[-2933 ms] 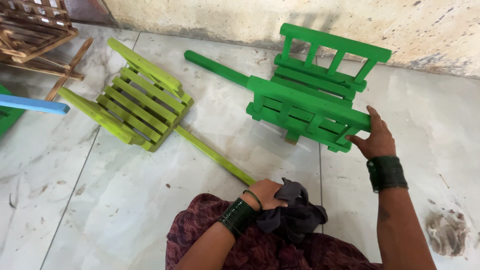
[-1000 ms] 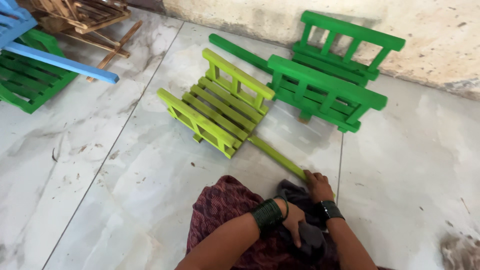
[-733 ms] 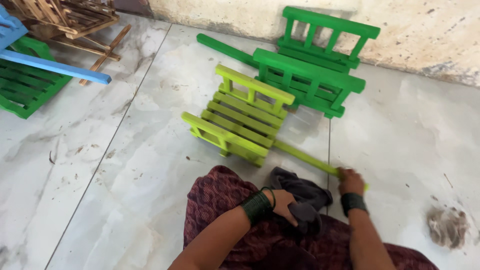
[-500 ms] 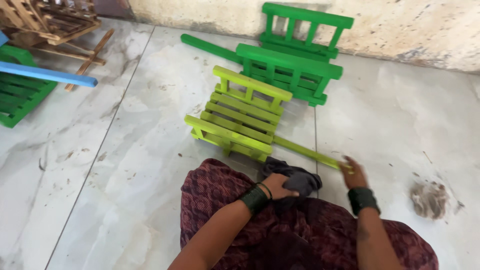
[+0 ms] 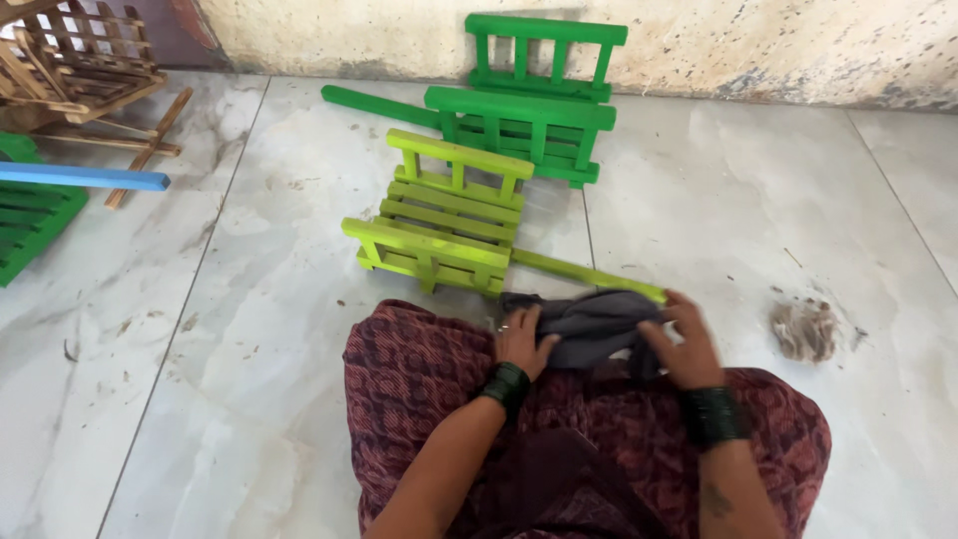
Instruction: The person sits on the floor and wipes painted green and lime wooden chair components with a gray cloth, steadying each piece with one hand while rubbing its slats and frame. They turn and reposition the pieces to wipe different sides, then set the wiped pieces aside.
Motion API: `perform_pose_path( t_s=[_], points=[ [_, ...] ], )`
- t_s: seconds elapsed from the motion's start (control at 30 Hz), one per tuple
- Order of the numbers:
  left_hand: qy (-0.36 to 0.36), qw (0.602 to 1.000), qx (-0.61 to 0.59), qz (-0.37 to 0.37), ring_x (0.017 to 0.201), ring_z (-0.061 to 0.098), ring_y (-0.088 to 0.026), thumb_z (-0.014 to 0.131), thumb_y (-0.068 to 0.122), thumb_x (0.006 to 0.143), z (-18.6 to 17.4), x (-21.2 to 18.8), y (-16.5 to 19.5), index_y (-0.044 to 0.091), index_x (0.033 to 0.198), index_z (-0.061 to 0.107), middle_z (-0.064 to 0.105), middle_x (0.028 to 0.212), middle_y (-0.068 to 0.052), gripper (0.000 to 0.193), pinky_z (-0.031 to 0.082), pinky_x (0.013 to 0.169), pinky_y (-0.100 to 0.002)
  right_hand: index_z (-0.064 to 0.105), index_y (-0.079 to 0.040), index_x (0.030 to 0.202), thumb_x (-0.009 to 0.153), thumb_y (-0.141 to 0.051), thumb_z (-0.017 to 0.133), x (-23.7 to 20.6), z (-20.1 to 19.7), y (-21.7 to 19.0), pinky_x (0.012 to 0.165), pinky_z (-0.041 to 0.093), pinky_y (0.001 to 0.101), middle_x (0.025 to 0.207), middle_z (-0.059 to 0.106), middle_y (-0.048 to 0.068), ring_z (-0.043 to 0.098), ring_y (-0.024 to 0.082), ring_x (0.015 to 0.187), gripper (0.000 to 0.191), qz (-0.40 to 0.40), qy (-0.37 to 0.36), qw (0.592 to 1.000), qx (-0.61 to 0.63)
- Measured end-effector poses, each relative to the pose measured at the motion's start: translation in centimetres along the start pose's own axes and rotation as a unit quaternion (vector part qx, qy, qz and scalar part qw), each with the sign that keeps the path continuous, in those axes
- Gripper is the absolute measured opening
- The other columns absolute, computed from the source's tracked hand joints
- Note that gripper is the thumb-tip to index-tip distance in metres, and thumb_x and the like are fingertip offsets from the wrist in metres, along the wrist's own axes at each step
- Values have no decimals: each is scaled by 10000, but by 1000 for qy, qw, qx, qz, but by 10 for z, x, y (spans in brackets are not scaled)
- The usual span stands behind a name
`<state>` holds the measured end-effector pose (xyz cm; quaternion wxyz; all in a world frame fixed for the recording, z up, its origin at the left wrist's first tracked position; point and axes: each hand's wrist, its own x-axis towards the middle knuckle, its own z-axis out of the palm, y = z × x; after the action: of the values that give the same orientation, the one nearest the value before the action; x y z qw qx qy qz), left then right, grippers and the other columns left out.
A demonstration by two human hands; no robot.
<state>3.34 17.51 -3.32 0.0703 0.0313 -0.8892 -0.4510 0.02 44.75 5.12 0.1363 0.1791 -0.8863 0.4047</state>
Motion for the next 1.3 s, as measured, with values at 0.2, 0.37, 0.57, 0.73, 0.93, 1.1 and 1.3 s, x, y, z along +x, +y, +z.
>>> perform_pose_path(
  t_s=[0.2,0.37,0.57,0.73,0.93,1.1,1.3],
  points=[
    [-420,831,352,-96,1440,462,-342,224,625,1108,-7,-9,9,133,1497,571,472,1579,-129,717,82,1265,-626,571,-81,1083,995,-61,759,-16,-116,-7,755,492,256,1026,623,10,573,100,879,208,150,257,929,220],
    [-441,841,305,-74,1427,494,-313,118,460,1109,-12,-11,25,292,1564,436,532,1532,-122,580,173,1227,-621,525,-37,1144,1060,80,579,-34,-187,-28,959,607,364,1107,642,96,658,212,980,153,33,308,865,395],
    [-466,810,347,-73,1470,415,-315,335,223,1069,-3,-24,25,363,1625,261,407,1614,-25,578,181,1170,-742,555,12,1342,1035,25,482,-34,-194,-90,1069,565,414,1225,596,130,631,274,1132,315,19,257,811,525],
    [-437,841,281,-150,1471,455,-284,268,475,1128,3,-28,19,206,1563,471,514,1582,-65,550,182,1224,-655,627,-65,1361,1078,-252,601,-31,-152,-111,1052,572,408,1275,645,109,657,250,1159,340,142,225,874,406],
    [-143,967,-148,149,1442,412,-447,781,222,820,8,-46,2,122,1648,342,443,1584,-260,942,364,1168,-472,685,-36,1235,1021,-258,626,-37,1,-81,764,542,320,1008,704,48,640,157,880,314,302,6,862,406],
    [-58,936,-341,66,1236,636,-346,805,158,824,31,-73,-6,13,1394,492,639,1327,-228,666,500,1013,-373,622,-9,1253,1040,-178,601,-27,107,-92,815,565,329,1051,703,100,678,202,919,273,276,-52,764,581],
    [-75,964,-247,62,913,769,-354,733,158,732,-42,20,-35,32,1002,708,770,944,-209,299,590,804,-426,557,-48,1312,1033,-279,524,57,123,-123,842,596,357,1096,692,91,694,201,964,364,275,-5,742,612]
  ],
)
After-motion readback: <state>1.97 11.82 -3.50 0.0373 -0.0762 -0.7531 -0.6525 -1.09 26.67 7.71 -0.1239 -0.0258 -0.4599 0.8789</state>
